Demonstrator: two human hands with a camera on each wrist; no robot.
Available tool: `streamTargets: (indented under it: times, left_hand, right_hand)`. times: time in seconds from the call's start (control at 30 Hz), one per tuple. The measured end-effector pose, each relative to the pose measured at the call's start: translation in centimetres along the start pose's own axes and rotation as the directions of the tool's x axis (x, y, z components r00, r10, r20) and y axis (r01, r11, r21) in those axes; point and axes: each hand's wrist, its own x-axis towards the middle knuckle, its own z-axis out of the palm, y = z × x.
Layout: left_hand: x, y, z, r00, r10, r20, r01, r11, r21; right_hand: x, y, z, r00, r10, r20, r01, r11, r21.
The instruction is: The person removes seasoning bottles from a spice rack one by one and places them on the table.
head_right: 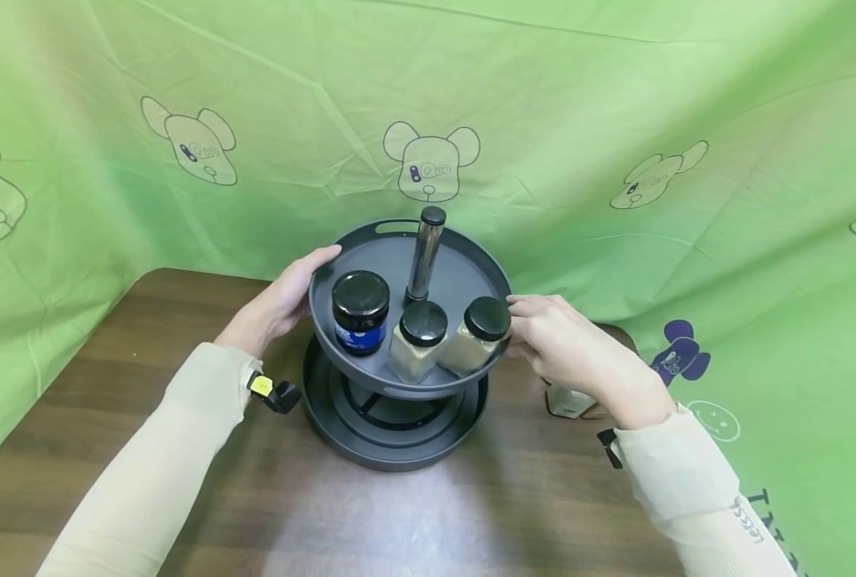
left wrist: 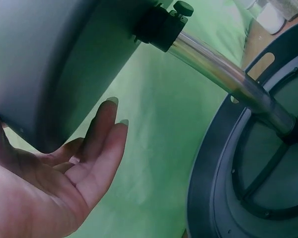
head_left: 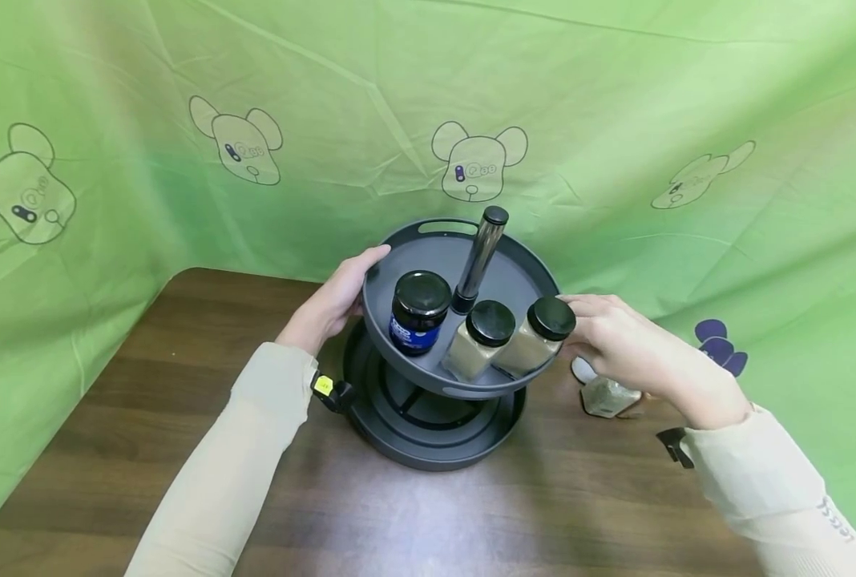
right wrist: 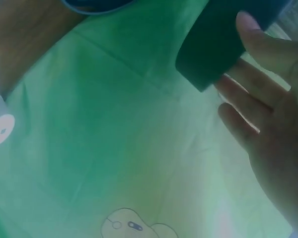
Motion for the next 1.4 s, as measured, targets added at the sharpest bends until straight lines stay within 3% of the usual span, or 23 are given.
streamTargets:
  times: [0.1, 0.2, 0.3, 0.37, 0.5, 0.63, 0.73, 0.93, 1.1, 1.23, 1.4]
  left_hand:
    - [-0.1, 0.0, -0.1, 1.0, -0.002, 0.005, 0.002, 1.0, -0.004]
    - [-0.1, 0.0, 0.0, 1.0, -0.002, 0.001, 0.002, 1.0, -0.01]
    - [0.0, -0.1, 0.0, 1.0, 0.0, -0.004, 0.0, 1.0, -0.006]
    - [0.0, -0.1, 0.0, 1.0, -0.001, -0.009, 0.001, 1.0, -0.003]
    - [0.1, -0.2, 0.0, 1.0, 0.0, -0.014, 0.0, 1.0, -0.012]
    - [0.1, -0.2, 0.0, 1.0, 0.012, -0.014, -0.012, 1.0, -0.016]
    - [0.2, -0.2, 0.0, 1.0, 0.022, -0.012, -0.022, 1.0, -0.006]
    - [0.2, -0.1, -0.3, 1.0, 0.013, -0.025, -0.013, 1.0, 0.001]
    - [0.1, -0.1, -0.3, 0.999, 0.002, -0.053, -0.002, 1.0, 0.005]
    - [0.0, -0.1, -0.3, 0.998, -0.002, -0.058, 0.002, 1.0, 0.011]
    - [0.0, 0.0, -0.4, 0.999, -0.004, -0.051, 0.005, 1.0, 0.012]
  right_hand:
    - [0.2, -0.6, -1.1, 0.996, 0.092, 0.019, -0.091, 0.996, -0.01]
    - [0.8, -1.4, -2.5, 0.975, 0.221, 0.018, -0.22, 0.975, -0.03]
    - [1.5, -2.5, -3.3, 0.941, 0.338, -0.033, -0.338, 0.941, -0.023]
    - [2.2, -3.3, -3.5, 0.927, 0.36, -0.102, -0.362, 0.932, 0.0]
    - [3.8, -5.3, -3.6, 0.913, 0.307, -0.27, -0.303, 0.951, 0.055]
    - [5.6, -7.6, -3.3, 0.867, 0.215, -0.449, -0.198, 0.977, 0.085]
    - [6.7, -9.3, -2.9, 0.844, 0.152, -0.514, -0.124, 0.988, 0.088]
    - [8.1, -11.7, -1.7, 0.871, -0.03, -0.491, 0.027, 1.0, -0.014]
    - [8.6, -13.1, 0.3, 0.898, -0.154, -0.413, 0.098, 0.983, -0.154]
    - [8.3, -14.2, 2.4, 0.915, -0.165, -0.368, 0.078, 0.968, -0.24]
    - [8.0, -14.8, 4.5, 0.931, -0.084, -0.354, -0.029, 0.952, -0.304]
